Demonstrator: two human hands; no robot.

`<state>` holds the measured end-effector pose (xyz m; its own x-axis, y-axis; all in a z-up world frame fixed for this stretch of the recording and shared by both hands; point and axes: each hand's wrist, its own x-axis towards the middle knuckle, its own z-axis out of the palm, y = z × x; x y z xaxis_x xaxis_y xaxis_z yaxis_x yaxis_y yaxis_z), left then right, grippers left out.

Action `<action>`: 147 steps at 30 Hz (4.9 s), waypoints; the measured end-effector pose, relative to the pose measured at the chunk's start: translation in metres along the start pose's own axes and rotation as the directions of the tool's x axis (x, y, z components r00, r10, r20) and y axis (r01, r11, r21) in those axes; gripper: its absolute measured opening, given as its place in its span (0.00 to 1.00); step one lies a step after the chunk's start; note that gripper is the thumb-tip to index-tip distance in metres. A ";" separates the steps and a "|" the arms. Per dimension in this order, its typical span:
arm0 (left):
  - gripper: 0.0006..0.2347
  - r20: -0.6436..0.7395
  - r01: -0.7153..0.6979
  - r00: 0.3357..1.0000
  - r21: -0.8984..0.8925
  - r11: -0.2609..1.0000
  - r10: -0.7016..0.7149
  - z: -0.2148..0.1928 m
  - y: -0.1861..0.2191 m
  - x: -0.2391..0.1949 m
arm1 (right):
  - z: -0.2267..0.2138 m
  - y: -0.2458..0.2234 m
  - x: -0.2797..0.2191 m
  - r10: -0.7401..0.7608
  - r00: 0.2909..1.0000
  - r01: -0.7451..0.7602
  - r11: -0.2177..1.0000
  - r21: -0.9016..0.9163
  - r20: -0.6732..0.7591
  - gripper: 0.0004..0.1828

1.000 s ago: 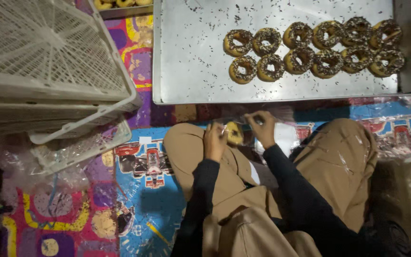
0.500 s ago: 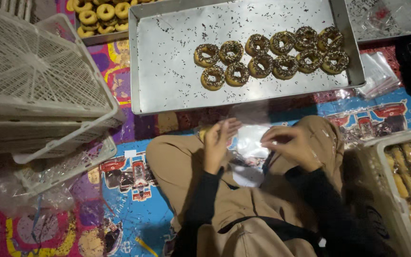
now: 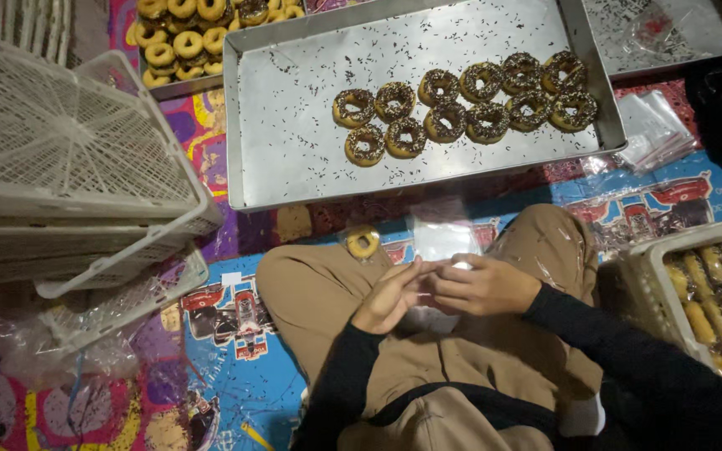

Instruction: The person sits on a mat and repeatedly picks donuts from a metal tray, places them into clear plastic bags, and transfers the sealed bags into a white plastic crate. The person handles the donuts one at a time throughout the clip.

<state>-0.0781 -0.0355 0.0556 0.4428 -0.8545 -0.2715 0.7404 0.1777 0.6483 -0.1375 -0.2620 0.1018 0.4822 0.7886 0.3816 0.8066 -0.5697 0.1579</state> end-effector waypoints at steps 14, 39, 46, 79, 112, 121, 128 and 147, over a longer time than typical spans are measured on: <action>0.05 -0.205 -0.156 0.949 0.350 0.924 0.238 -0.042 -0.014 0.008 | -0.012 0.005 0.012 0.576 0.651 -0.532 -0.120 0.838 0.495 0.27; 0.19 -0.208 -0.285 0.931 0.097 0.954 0.299 -0.021 -0.008 -0.022 | 0.028 -0.031 0.047 0.318 0.920 -0.356 0.922 0.152 0.227 0.21; 0.19 -0.243 -0.105 0.924 0.579 0.809 0.294 -0.010 0.010 -0.031 | 0.031 -0.023 0.036 0.134 0.945 -0.182 0.974 0.137 0.297 0.22; 0.18 -0.670 -0.810 0.479 -0.088 0.580 0.567 -0.056 0.120 0.036 | 0.065 0.085 0.138 0.457 0.844 -0.478 0.403 0.781 0.281 0.44; 0.17 -0.599 -0.834 0.532 -0.247 0.493 0.599 0.018 0.118 0.036 | -0.030 0.032 0.164 0.791 0.464 -0.732 0.596 0.331 -0.398 0.76; 0.17 -0.579 -0.834 0.502 -0.126 0.537 0.643 0.043 0.102 0.041 | -0.044 0.019 0.133 0.770 0.457 -0.723 0.614 0.318 -0.446 0.72; 0.24 -0.448 -0.811 0.556 -0.109 0.575 0.700 0.059 0.092 0.037 | -0.024 0.030 0.126 0.805 0.464 -0.517 0.585 0.625 -0.369 0.74; 0.18 -0.139 -0.599 0.783 -0.436 0.672 0.607 0.004 0.039 0.045 | -0.018 0.008 0.125 0.838 0.291 -0.370 0.543 0.754 -0.461 0.44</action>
<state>-0.0315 -0.0692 0.0711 0.8660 -0.4932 0.0824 0.4530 0.8436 0.2883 -0.0769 -0.1725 0.1674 0.6588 -0.3550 0.6633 0.5172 -0.4264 -0.7420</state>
